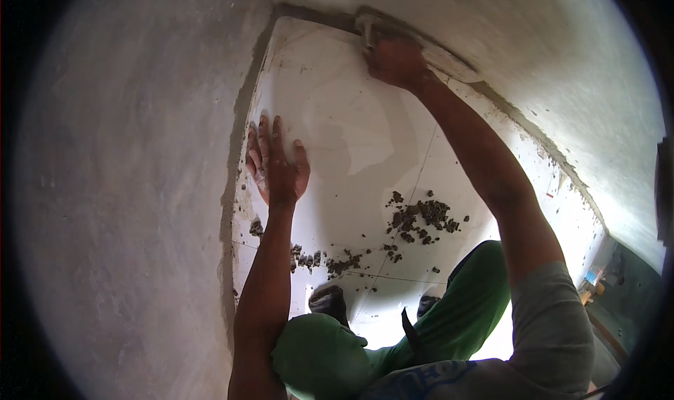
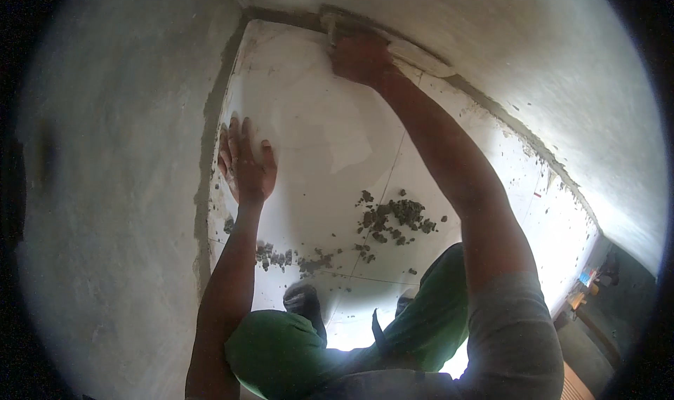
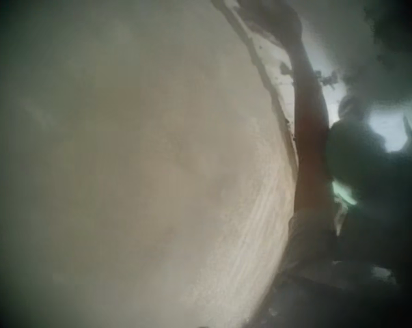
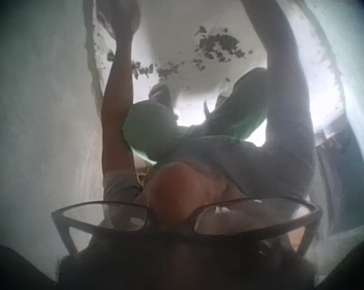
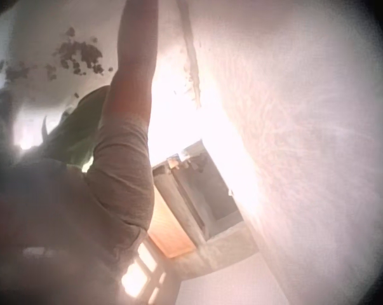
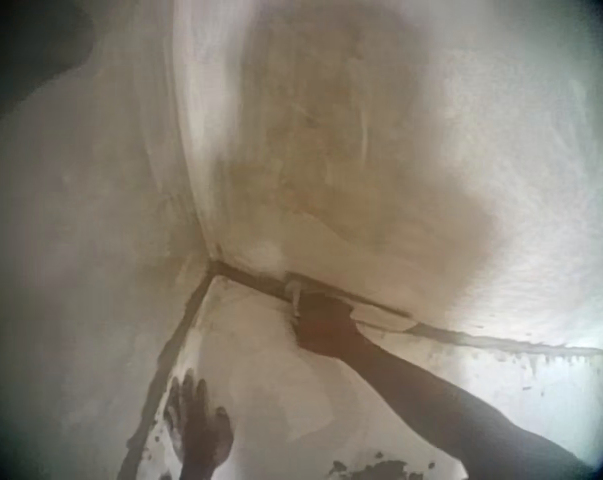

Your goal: The person uses a hand float to apply and smooth dark mortar into the joints and edges where floor tiles meet an unfinished wall. They repeatedly press the tool against the corner and use one hand to pat the material into place.

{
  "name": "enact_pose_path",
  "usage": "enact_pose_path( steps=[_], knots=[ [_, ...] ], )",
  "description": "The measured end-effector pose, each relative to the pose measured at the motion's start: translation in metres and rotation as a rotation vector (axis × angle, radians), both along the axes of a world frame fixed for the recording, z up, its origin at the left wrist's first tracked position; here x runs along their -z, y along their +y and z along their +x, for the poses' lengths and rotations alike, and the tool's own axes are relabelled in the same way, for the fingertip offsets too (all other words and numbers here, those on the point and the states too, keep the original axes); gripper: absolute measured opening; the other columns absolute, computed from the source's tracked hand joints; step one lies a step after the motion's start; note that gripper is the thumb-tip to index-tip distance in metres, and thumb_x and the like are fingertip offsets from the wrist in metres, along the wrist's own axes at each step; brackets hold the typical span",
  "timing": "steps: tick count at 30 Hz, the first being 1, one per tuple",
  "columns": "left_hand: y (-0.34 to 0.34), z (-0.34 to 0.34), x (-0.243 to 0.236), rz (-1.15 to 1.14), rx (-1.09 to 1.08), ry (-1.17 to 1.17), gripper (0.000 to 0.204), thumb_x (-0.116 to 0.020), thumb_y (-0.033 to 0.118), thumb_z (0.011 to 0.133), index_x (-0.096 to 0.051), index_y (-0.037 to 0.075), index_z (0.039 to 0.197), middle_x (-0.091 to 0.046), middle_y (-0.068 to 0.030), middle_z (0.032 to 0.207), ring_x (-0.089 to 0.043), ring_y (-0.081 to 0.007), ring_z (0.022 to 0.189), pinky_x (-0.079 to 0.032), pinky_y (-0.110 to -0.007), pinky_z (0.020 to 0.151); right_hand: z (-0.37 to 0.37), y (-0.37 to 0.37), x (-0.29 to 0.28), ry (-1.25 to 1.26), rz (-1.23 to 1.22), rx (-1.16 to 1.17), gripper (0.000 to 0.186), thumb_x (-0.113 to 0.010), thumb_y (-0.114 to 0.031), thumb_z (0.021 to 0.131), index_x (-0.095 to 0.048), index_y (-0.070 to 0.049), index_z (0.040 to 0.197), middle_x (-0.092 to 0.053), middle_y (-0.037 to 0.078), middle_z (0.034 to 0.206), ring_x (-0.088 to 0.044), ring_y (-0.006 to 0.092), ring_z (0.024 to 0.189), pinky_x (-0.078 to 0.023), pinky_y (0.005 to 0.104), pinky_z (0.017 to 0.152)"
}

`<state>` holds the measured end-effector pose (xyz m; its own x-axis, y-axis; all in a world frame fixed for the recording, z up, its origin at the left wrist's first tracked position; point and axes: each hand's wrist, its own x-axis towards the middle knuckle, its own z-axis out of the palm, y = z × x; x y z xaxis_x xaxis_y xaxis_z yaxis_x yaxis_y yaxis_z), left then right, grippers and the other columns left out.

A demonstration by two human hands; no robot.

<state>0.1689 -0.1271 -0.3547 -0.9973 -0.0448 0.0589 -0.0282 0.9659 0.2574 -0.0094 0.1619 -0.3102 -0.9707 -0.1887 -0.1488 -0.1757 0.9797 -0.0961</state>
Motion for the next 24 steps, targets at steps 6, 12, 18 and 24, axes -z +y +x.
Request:
enact_pose_path(
  steps=[6, 12, 18, 24],
  knots=[
    [0.004, -0.003, -0.006, -0.040, 0.005, -0.011, 0.065, -0.053, 0.040, 0.106, -0.040, 0.020, 0.166, -0.030, -0.0055, 0.175, -0.026, -0.0317, 0.161, -0.022, -0.054, 0.130, 0.087, 0.159, 0.004, 0.188, 0.076, -0.072, 0.045, -0.063, -0.041, 0.101, -0.073, -0.004, 0.126, -0.076, 0.024, 0.108, -0.074, 0.0427, 0.103, -0.058, 0.0538, 0.093],
    [0.010, -0.001, 0.001, -0.039, 0.012, 0.030, 0.064, -0.053, 0.039, 0.103, -0.046, 0.018, 0.164, -0.032, -0.0076, 0.175, -0.028, -0.0349, 0.160, -0.023, -0.055, 0.128, 0.120, 0.164, 0.002, 0.313, 0.050, -0.052, 0.056, -0.066, -0.040, 0.103, -0.064, 0.003, 0.138, -0.077, 0.024, 0.105, -0.075, 0.0428, 0.096, -0.059, 0.0541, 0.092],
    [0.009, 0.004, 0.009, -0.151, 0.046, 0.050, 0.063, -0.052, 0.044, 0.105, -0.045, 0.021, 0.164, -0.032, -0.0047, 0.176, -0.028, -0.0343, 0.161, -0.025, -0.056, 0.127, 0.011, -0.026, 0.014, 0.094, -0.039, -0.188, 0.032, -0.061, -0.037, 0.098, -0.077, -0.009, 0.096, -0.077, 0.015, 0.087, -0.075, 0.0375, 0.084, -0.059, 0.0542, 0.078],
    [0.016, 0.002, 0.005, -0.155, 0.017, -0.041, 0.066, -0.044, 0.050, 0.110, -0.036, 0.021, 0.168, -0.029, -0.0056, 0.176, -0.024, -0.0339, 0.162, -0.024, -0.059, 0.128, 0.002, 0.014, 0.011, 0.135, -0.264, 0.015, 0.039, -0.059, -0.026, 0.095, -0.073, -0.004, 0.125, -0.074, 0.022, 0.124, -0.072, 0.0368, 0.117, -0.058, 0.0514, 0.099]
  ],
)
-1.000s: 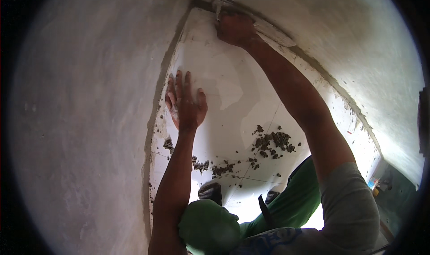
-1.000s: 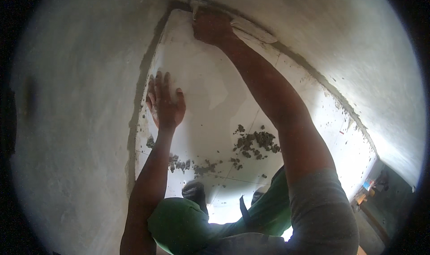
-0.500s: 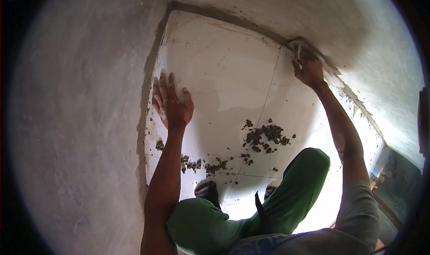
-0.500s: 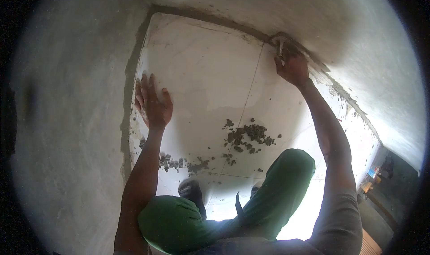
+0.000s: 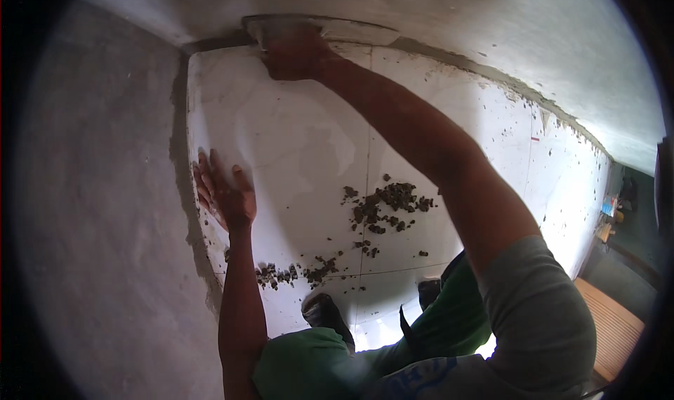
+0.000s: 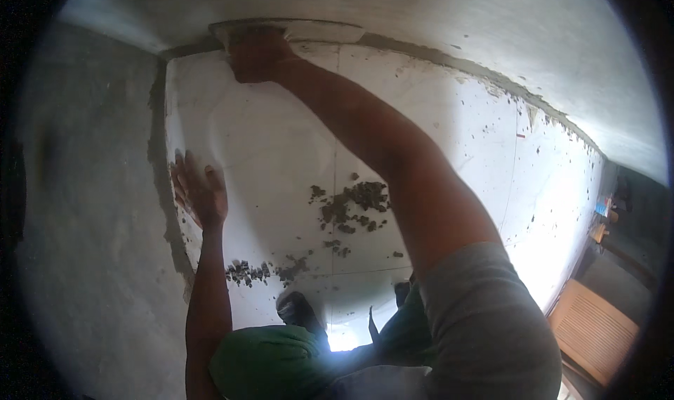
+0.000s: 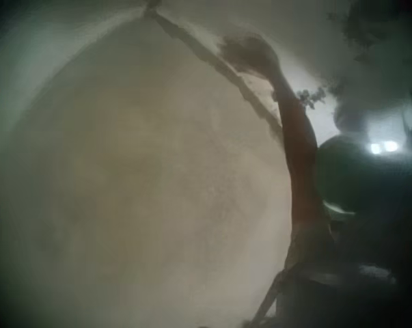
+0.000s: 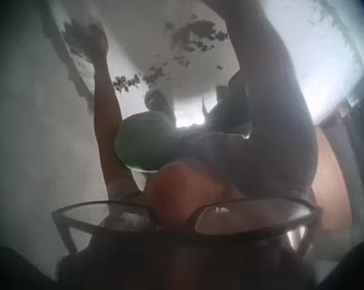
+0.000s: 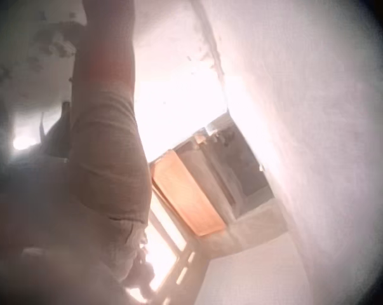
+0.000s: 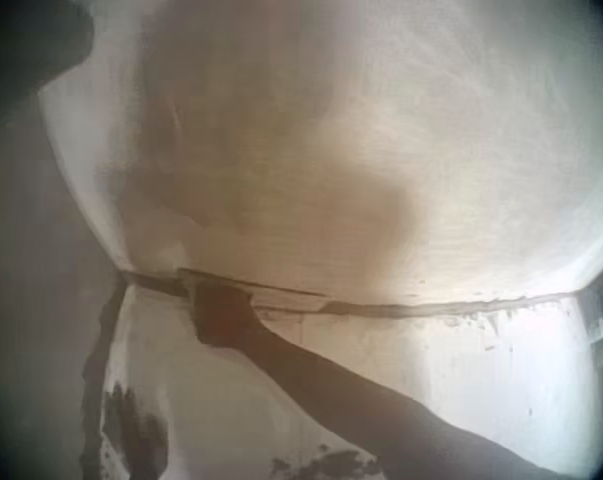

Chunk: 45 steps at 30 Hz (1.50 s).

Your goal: The person uses a hand float to apply and smooth dark mortar into the joints and edges where floor tiles meet an unfinished wall. They repeatedly press the tool against the corner and use one hand to pat the material into place.

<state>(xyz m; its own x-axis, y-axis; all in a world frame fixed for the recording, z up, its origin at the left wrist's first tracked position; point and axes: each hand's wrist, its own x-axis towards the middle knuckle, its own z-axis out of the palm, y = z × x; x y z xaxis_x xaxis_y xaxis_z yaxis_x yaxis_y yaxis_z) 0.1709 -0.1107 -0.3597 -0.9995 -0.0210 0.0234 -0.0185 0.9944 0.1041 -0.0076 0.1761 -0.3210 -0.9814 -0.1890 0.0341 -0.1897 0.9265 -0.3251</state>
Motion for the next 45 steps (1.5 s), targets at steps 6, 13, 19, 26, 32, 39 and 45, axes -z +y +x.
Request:
enact_pose_path(
  steps=[6, 13, 19, 26, 32, 39, 45],
  knots=[
    [-0.014, 0.001, 0.004, 0.007, -0.004, 0.055, 0.065, -0.046, 0.048, 0.109, -0.039, 0.021, 0.167, -0.029, -0.0032, 0.177, -0.025, -0.0327, 0.162, -0.023, -0.056, 0.129, 0.062, 0.118, 0.001, 0.017, 0.264, -0.091, 0.052, -0.058, -0.052, 0.103, -0.072, -0.006, 0.121, -0.075, 0.021, 0.105, -0.073, 0.0404, 0.096, -0.058, 0.0549, 0.084],
    [-0.005, -0.002, 0.001, 0.055, -0.032, 0.050, 0.066, -0.052, 0.042, 0.105, -0.041, 0.020, 0.166, -0.030, -0.0037, 0.176, -0.024, -0.0311, 0.162, -0.020, -0.054, 0.131, 0.204, 0.315, -0.030, 0.117, 0.351, 0.028, 0.047, -0.075, -0.022, 0.096, -0.065, -0.002, 0.137, -0.070, 0.025, 0.129, -0.067, 0.0447, 0.120, -0.055, 0.0515, 0.105],
    [-0.019, 0.007, 0.002, 0.052, -0.034, 0.083, 0.065, -0.051, 0.045, 0.105, -0.043, 0.021, 0.165, -0.032, -0.0042, 0.175, -0.028, -0.0321, 0.160, -0.022, -0.055, 0.130, 0.108, 0.177, -0.069, 0.254, 0.197, -0.036, 0.053, -0.064, -0.037, 0.105, -0.057, -0.019, 0.154, -0.069, 0.021, 0.138, -0.066, 0.0420, 0.125, -0.054, 0.0521, 0.106],
    [-0.011, -0.003, -0.002, 0.093, -0.021, 0.047, 0.066, -0.052, 0.044, 0.105, -0.040, 0.023, 0.167, -0.030, -0.0015, 0.175, -0.025, -0.0284, 0.162, -0.022, -0.051, 0.131, -0.024, -0.026, -0.033, 0.072, 0.209, -0.108, 0.049, -0.056, -0.050, 0.108, -0.067, -0.008, 0.131, -0.077, 0.020, 0.099, -0.074, 0.0430, 0.099, -0.057, 0.0549, 0.094],
    [-0.014, 0.001, -0.002, 0.114, -0.049, 0.026, 0.067, -0.051, 0.045, 0.105, -0.039, 0.022, 0.167, -0.030, -0.0028, 0.176, -0.026, -0.0296, 0.161, -0.021, -0.052, 0.130, 0.061, 0.115, -0.013, 0.105, 0.277, -0.198, 0.048, -0.061, -0.042, 0.108, -0.064, -0.003, 0.135, -0.075, 0.024, 0.108, -0.072, 0.0440, 0.105, -0.057, 0.0528, 0.096],
    [-0.014, -0.001, -0.007, 0.122, -0.027, 0.052, 0.069, -0.056, 0.042, 0.102, -0.042, 0.019, 0.165, -0.033, -0.0060, 0.175, -0.027, -0.0323, 0.161, -0.022, -0.053, 0.129, 0.016, 0.044, -0.040, 0.148, 0.169, -0.114, 0.044, -0.062, -0.040, 0.105, -0.068, -0.005, 0.132, -0.075, 0.023, 0.113, -0.073, 0.0442, 0.104, -0.058, 0.0546, 0.094],
    [-0.009, -0.006, -0.007, 0.089, -0.038, -0.019, 0.069, -0.052, 0.046, 0.104, -0.038, 0.020, 0.167, -0.028, -0.0038, 0.177, -0.021, -0.0297, 0.163, -0.018, -0.052, 0.131, -0.049, -0.061, -0.005, 0.093, 0.115, -0.101, 0.049, -0.059, -0.045, 0.104, -0.071, -0.002, 0.124, -0.077, 0.025, 0.103, -0.074, 0.0454, 0.099, -0.057, 0.0580, 0.093]
  ],
)
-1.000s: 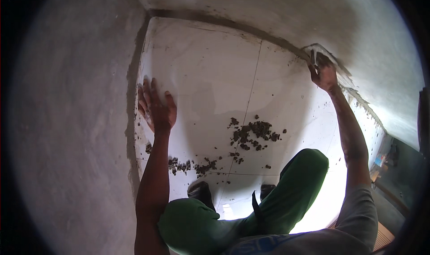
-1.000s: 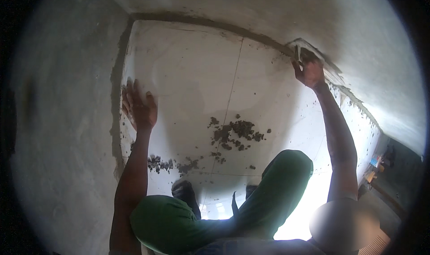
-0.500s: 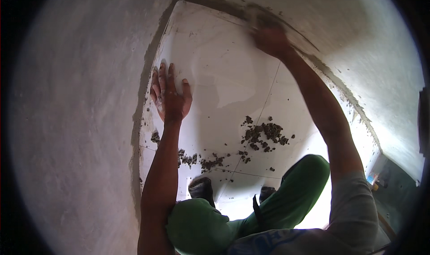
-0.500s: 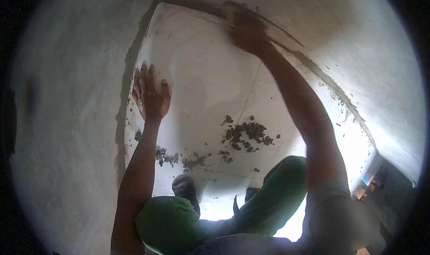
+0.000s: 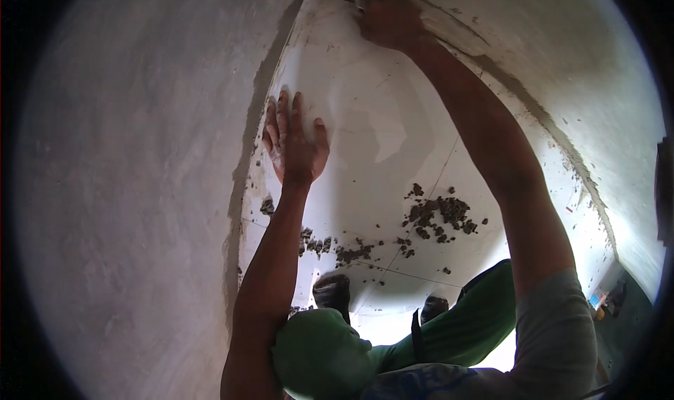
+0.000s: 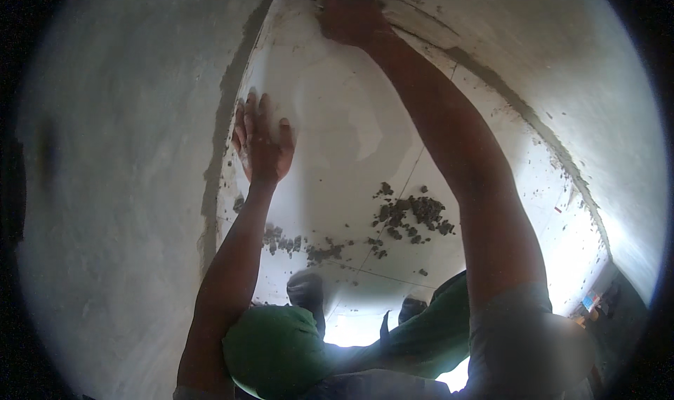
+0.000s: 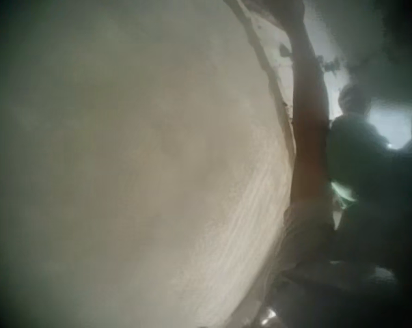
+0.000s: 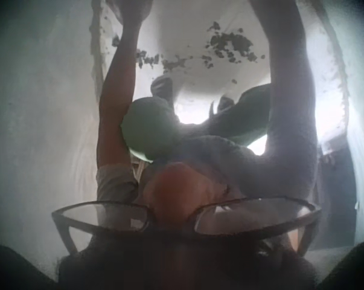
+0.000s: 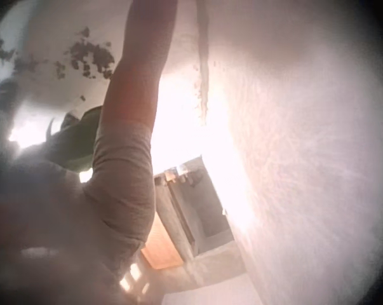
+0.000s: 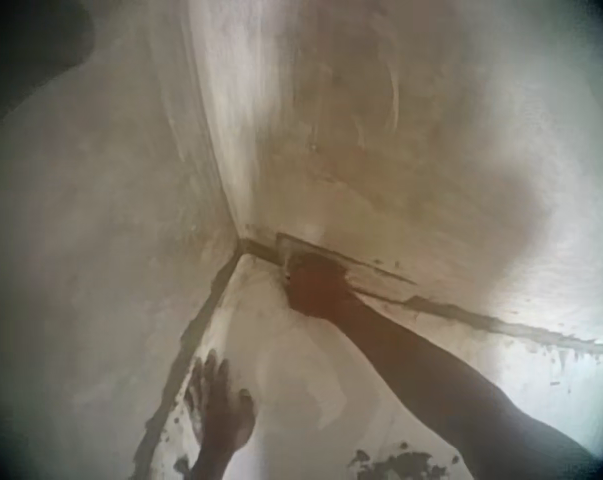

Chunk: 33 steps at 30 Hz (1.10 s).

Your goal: The person uses a hand float to apply and smooth dark mortar into the joints and edges where floor tiles meet an unfinished wall. They repeatedly press the tool against the corner and use one hand to pat the material into place.

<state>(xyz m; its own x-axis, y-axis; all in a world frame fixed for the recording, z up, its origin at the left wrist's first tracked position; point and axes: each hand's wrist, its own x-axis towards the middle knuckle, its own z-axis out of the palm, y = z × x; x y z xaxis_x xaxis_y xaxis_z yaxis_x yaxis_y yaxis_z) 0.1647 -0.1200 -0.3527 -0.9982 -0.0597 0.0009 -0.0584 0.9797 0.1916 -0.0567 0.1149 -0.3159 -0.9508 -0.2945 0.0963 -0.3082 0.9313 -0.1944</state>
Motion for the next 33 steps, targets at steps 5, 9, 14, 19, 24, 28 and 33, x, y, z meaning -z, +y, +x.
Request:
enact_pose_path(
  steps=[5, 9, 14, 19, 24, 28, 33],
  knots=[
    [-0.005, 0.004, 0.006, 0.001, -0.033, -0.033, 0.070, -0.047, 0.050, 0.106, -0.034, 0.022, 0.169, -0.024, -0.0006, 0.178, -0.018, -0.0267, 0.165, -0.017, -0.051, 0.133, 0.050, 0.090, 0.027, 0.002, 0.118, -0.003, 0.049, -0.062, -0.044, 0.102, -0.071, -0.002, 0.125, -0.076, 0.026, 0.110, -0.073, 0.0454, 0.106, -0.056, 0.0563, 0.097],
    [-0.005, 0.003, 0.002, 0.006, -0.036, -0.017, 0.070, -0.047, 0.049, 0.106, -0.034, 0.022, 0.169, -0.024, -0.0005, 0.178, -0.018, -0.0269, 0.165, -0.016, -0.051, 0.133, 0.150, 0.240, 0.025, -0.001, 0.275, 0.072, 0.056, -0.068, -0.039, 0.101, -0.064, 0.005, 0.136, -0.068, 0.032, 0.129, -0.063, 0.0492, 0.124, -0.051, 0.0548, 0.108],
    [-0.005, 0.010, -0.002, 0.058, -0.012, -0.008, 0.069, -0.048, 0.048, 0.106, -0.037, 0.020, 0.168, -0.025, -0.0027, 0.178, -0.018, -0.0282, 0.164, -0.017, -0.051, 0.133, 0.298, 0.341, -0.069, 0.072, 0.391, 0.088, 0.045, -0.068, -0.013, 0.099, -0.061, -0.011, 0.144, -0.067, 0.020, 0.135, -0.064, 0.0401, 0.128, -0.052, 0.0487, 0.110],
    [-0.010, 0.013, 0.004, 0.023, -0.008, 0.032, 0.072, -0.053, 0.046, 0.103, -0.038, 0.018, 0.168, -0.026, -0.0065, 0.179, -0.020, -0.0301, 0.165, -0.016, -0.051, 0.131, 0.368, 0.248, -0.130, 0.072, -0.001, 0.613, 0.026, -0.054, -0.014, 0.112, -0.061, 0.000, 0.132, -0.065, 0.018, 0.123, -0.064, 0.0325, 0.126, -0.051, 0.0380, 0.105],
    [-0.022, 0.018, 0.034, 0.048, 0.011, 0.152, 0.069, -0.047, 0.046, 0.107, -0.035, 0.020, 0.170, -0.023, -0.0063, 0.180, -0.017, -0.0319, 0.166, -0.015, -0.053, 0.132, 0.417, 0.228, -0.111, -0.508, -0.354, 0.596, 0.048, -0.063, -0.038, 0.109, -0.064, -0.001, 0.138, -0.067, 0.022, 0.134, -0.063, 0.0334, 0.124, -0.050, 0.0453, 0.106],
    [-0.007, 0.010, 0.028, -0.027, 0.059, 0.144, 0.069, -0.044, 0.050, 0.109, -0.032, 0.021, 0.171, -0.022, -0.0067, 0.180, -0.016, -0.0329, 0.166, -0.016, -0.055, 0.132, 0.451, 0.208, -0.144, -0.503, -0.359, 0.520, 0.045, -0.063, -0.033, 0.108, -0.061, -0.002, 0.141, -0.069, 0.017, 0.135, -0.064, 0.0278, 0.125, -0.051, 0.0431, 0.103],
    [-0.045, -0.012, 0.087, -0.068, 0.216, 0.347, 0.069, -0.043, 0.053, 0.113, -0.033, 0.016, 0.170, -0.028, -0.0141, 0.177, -0.026, -0.0387, 0.163, -0.027, -0.065, 0.124, 0.494, 0.204, -0.175, -0.631, -0.320, 0.500, 0.051, -0.065, -0.046, 0.106, -0.067, 0.001, 0.125, -0.071, 0.025, 0.116, -0.068, 0.0375, 0.104, -0.055, 0.0499, 0.093]
  ],
)
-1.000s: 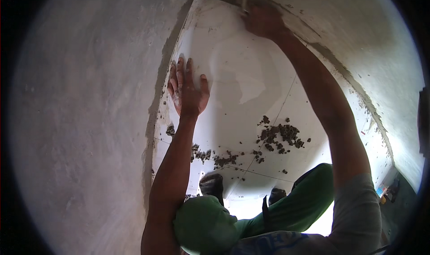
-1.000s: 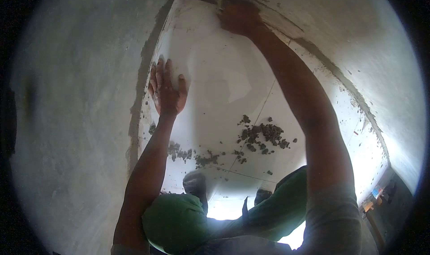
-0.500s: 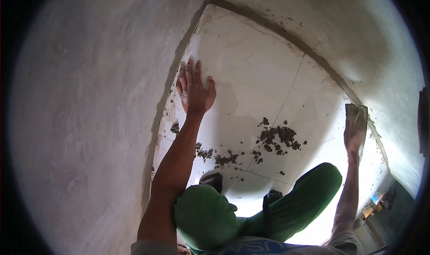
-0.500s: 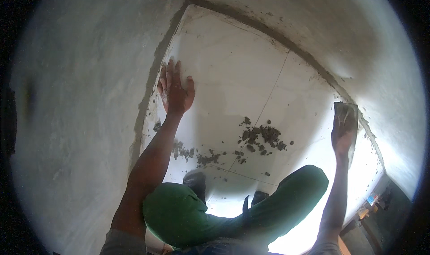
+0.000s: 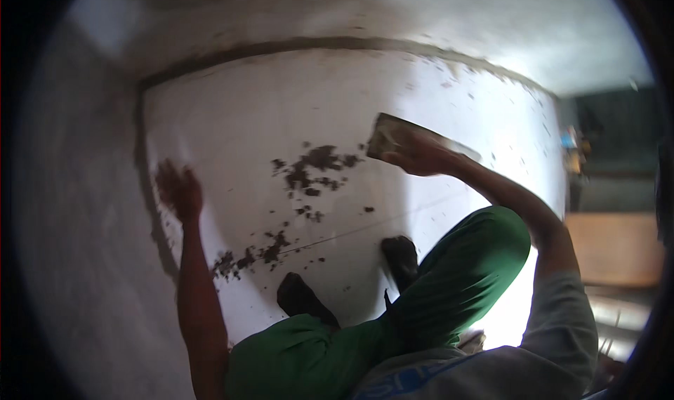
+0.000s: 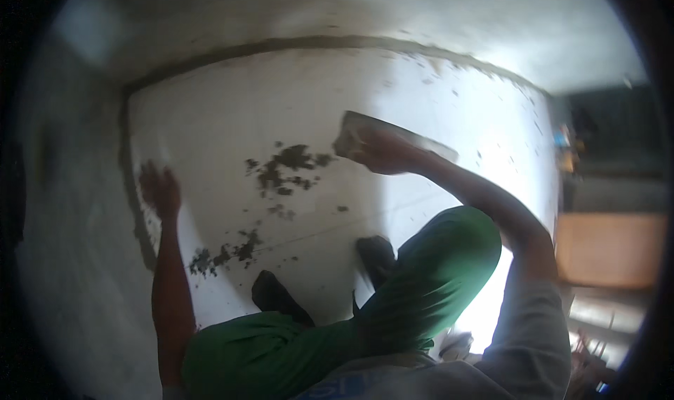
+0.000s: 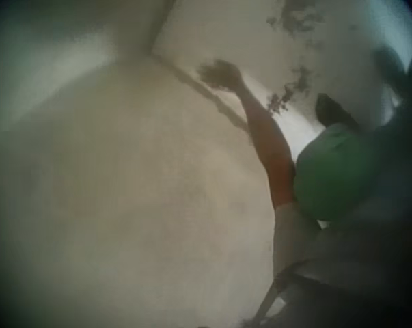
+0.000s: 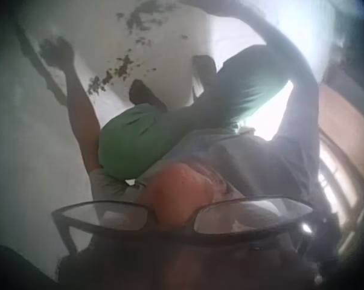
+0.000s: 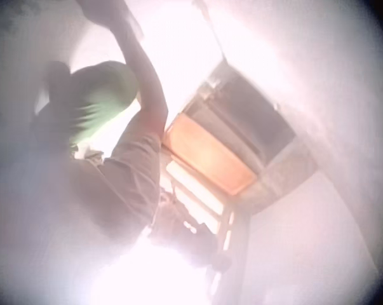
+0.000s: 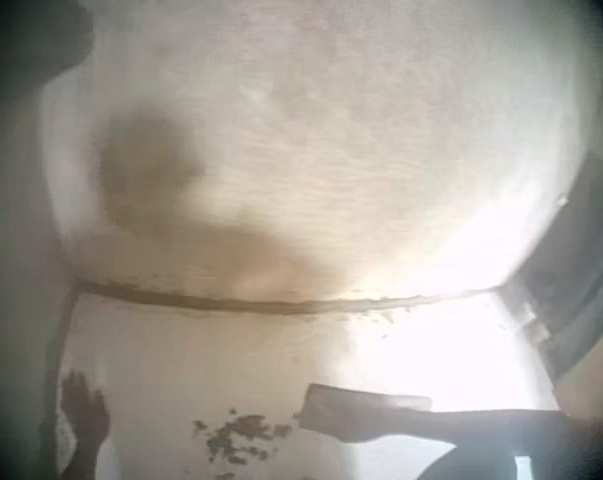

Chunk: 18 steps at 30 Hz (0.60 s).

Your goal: The person uses a hand float to apply and smooth dark mortar into the joints and edges where floor tiles meet an unfinished wall. They repeatedly press the tool against the corner and use one hand to pat the material into place.

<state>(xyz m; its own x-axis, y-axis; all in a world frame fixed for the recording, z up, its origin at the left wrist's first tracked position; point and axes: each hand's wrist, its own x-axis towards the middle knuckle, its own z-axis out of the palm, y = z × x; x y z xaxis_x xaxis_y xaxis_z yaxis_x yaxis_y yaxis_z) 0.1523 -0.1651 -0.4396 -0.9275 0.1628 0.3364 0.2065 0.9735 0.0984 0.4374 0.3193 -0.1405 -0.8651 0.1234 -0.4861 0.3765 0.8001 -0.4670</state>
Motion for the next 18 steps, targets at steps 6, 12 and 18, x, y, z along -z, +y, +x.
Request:
enact_pose_path(
  steps=[6, 12, 18],
  knots=[
    [0.039, 0.037, 0.055, -0.008, 0.346, 0.118, 0.048, -0.048, 0.031, 0.115, -0.054, -0.001, 0.149, -0.059, -0.0247, 0.150, -0.054, -0.0412, 0.142, -0.044, -0.051, 0.120, 0.120, -0.009, -0.003, -0.043, 0.129, -0.148, 0.042, -0.065, -0.046, 0.103, -0.078, -0.005, 0.103, -0.074, 0.016, 0.096, -0.073, 0.0350, 0.094, -0.057, 0.0529, 0.078],
    [-0.100, -0.065, 0.101, -0.106, 0.538, 0.132, 0.062, -0.035, 0.048, 0.115, -0.026, 0.013, 0.166, -0.022, -0.0174, 0.173, -0.020, -0.0406, 0.157, -0.017, -0.055, 0.129, 0.197, -0.082, -0.031, 0.125, 0.125, 0.036, 0.034, -0.069, -0.038, 0.098, -0.069, -0.006, 0.087, -0.068, 0.015, 0.071, -0.071, 0.0390, 0.071, -0.054, 0.0509, 0.062],
    [0.037, -0.013, 0.106, 0.135, 0.567, -0.229, 0.073, -0.029, 0.061, 0.114, -0.009, 0.026, 0.175, -0.003, -0.0127, 0.181, 0.002, -0.0410, 0.164, -0.001, -0.059, 0.131, 0.268, -0.082, -0.064, 0.147, 0.181, 0.483, 0.045, -0.067, -0.043, 0.100, -0.068, -0.001, 0.084, -0.067, 0.018, 0.074, -0.070, 0.0387, 0.079, -0.057, 0.0508, 0.071]
  ],
)
